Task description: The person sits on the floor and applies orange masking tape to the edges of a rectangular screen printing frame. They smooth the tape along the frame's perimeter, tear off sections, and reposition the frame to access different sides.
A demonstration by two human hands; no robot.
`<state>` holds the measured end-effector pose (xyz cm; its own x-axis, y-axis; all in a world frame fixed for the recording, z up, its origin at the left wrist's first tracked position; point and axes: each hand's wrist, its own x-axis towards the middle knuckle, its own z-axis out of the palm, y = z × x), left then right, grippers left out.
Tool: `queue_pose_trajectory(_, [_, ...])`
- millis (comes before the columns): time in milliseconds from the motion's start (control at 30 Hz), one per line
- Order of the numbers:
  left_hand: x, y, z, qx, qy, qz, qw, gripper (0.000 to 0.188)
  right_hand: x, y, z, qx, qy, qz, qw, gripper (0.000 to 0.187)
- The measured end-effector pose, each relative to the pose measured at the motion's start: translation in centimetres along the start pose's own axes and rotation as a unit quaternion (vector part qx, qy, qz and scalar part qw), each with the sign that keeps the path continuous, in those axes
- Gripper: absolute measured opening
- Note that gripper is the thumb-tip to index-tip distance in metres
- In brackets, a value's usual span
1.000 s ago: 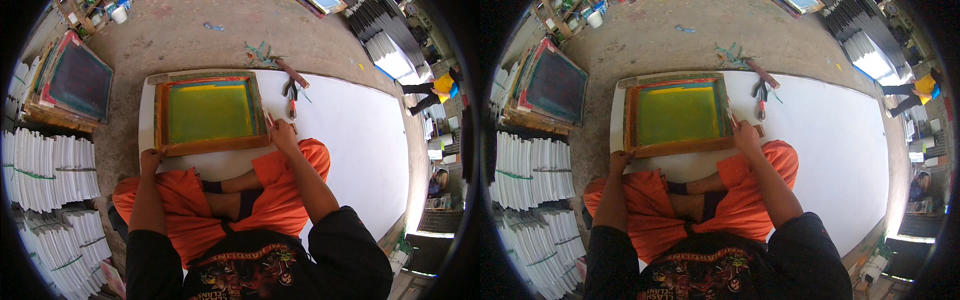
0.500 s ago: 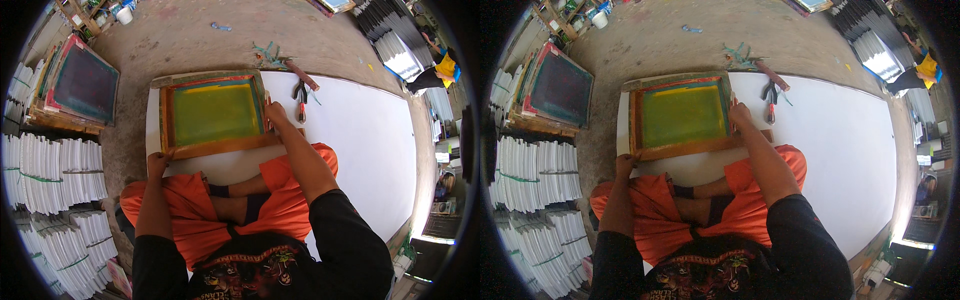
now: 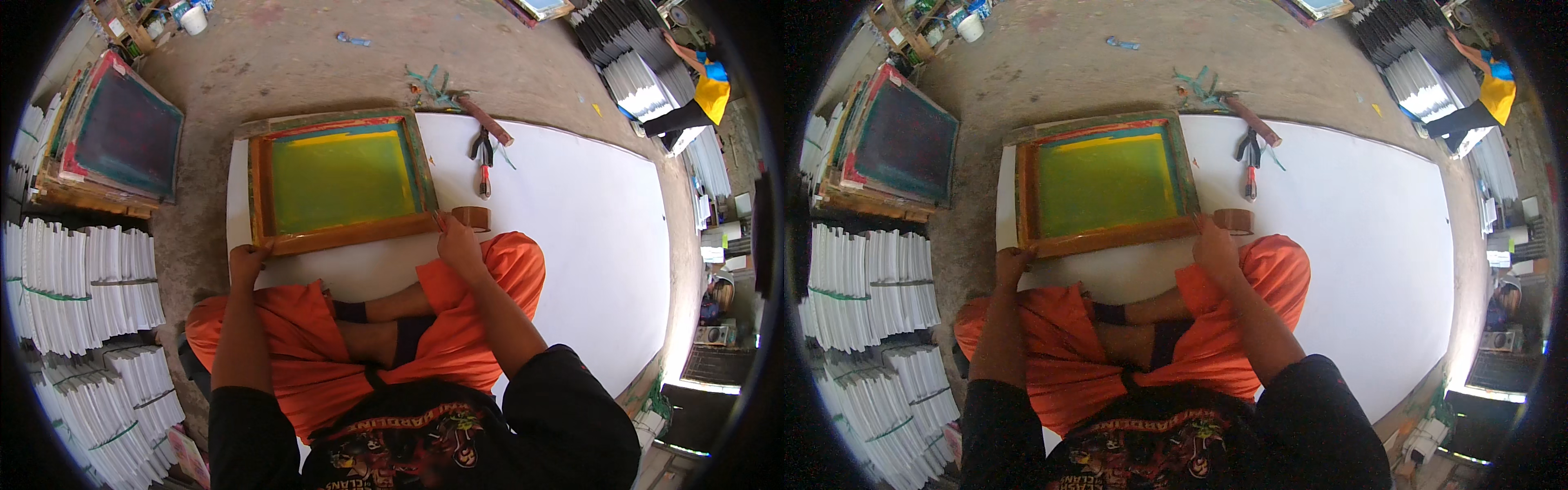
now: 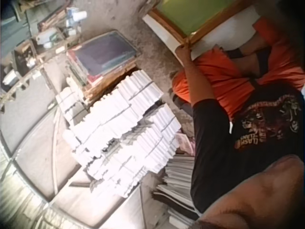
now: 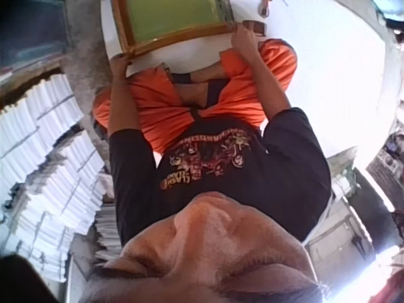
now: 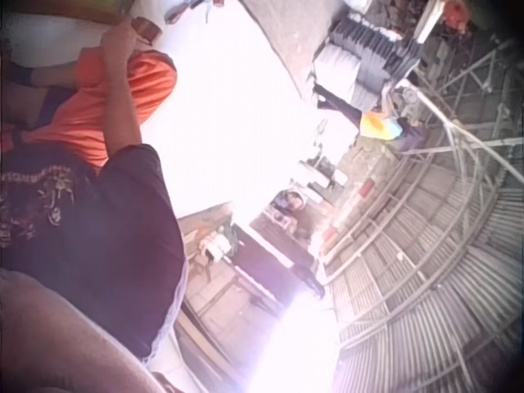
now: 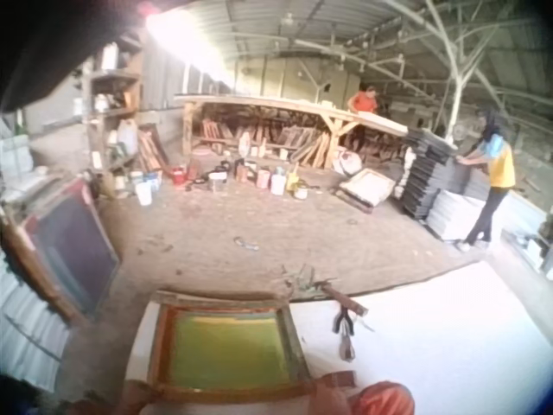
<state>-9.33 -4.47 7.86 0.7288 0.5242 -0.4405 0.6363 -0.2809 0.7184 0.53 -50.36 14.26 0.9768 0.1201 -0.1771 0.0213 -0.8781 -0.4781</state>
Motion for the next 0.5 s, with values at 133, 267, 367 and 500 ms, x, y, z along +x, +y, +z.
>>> queue_pose_trajectory(133, [-0.3,0.7,-0.2,0.008,0.001,-0.012,1.000,0.054,-0.3,0.3,0.5,-0.034,-0.011,0.020,0.999,0.038])
queue_pose_trajectory(267, [0.3,-0.3,0.0,-0.004,0.010,-0.001,1.000,0.054,0.2,-0.3,0.4,-0.034,-0.010,0.020,0.999,0.038])
queue_pose_trajectory(367, [-0.2,0.2,0.1,0.001,0.004,0.003,1.000,0.054,0.4,-0.2,0.6,-0.039,-0.008,0.035,0.999,0.036])
queue_pose_trajectory(500, [0.1,-0.4,0.0,-0.004,0.003,0.006,1.000,0.054,0.5,-0.4,0.8,-0.043,-0.009,0.039,0.998,0.036])
